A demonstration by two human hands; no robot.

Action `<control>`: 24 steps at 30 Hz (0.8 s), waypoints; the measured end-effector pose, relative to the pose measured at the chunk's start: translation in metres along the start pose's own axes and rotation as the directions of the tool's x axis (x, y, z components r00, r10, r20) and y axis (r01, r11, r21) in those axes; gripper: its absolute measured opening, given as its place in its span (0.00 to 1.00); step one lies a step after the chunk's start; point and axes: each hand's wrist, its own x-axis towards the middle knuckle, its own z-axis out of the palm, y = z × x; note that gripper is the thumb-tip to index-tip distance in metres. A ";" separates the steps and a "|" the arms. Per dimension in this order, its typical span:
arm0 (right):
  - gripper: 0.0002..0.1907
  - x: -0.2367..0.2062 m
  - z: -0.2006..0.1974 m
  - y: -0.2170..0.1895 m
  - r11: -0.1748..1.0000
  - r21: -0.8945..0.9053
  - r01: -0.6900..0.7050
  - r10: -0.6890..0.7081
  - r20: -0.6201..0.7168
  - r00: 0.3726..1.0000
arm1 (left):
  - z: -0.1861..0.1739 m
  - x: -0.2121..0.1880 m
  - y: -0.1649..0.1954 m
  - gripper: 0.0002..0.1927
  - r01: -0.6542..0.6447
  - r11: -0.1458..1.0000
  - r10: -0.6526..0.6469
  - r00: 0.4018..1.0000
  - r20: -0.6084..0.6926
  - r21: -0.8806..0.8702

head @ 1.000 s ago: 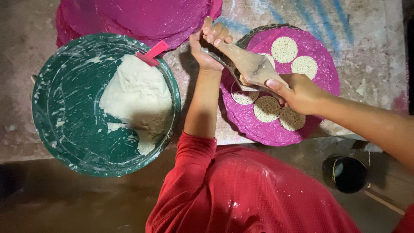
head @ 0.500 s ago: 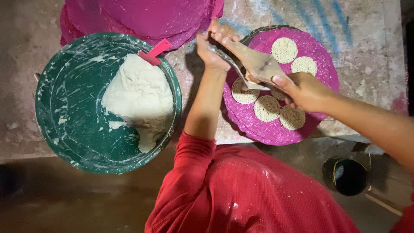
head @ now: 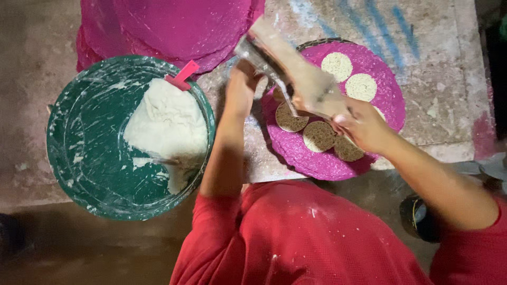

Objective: The person scoops dough from a large green basin into a wooden hand press, then squeezes the press over a pink mat to extrude round dough discs, placing each disc in a ring layout. They repeat the cycle, filling mats with discs and setting filled mats aside.

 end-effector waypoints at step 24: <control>0.34 0.150 0.077 -0.064 0.858 -0.494 0.141 -0.327 -0.313 0.891 | -0.035 -0.218 0.002 0.55 -0.038 -0.095 0.063 0.997 0.044 0.995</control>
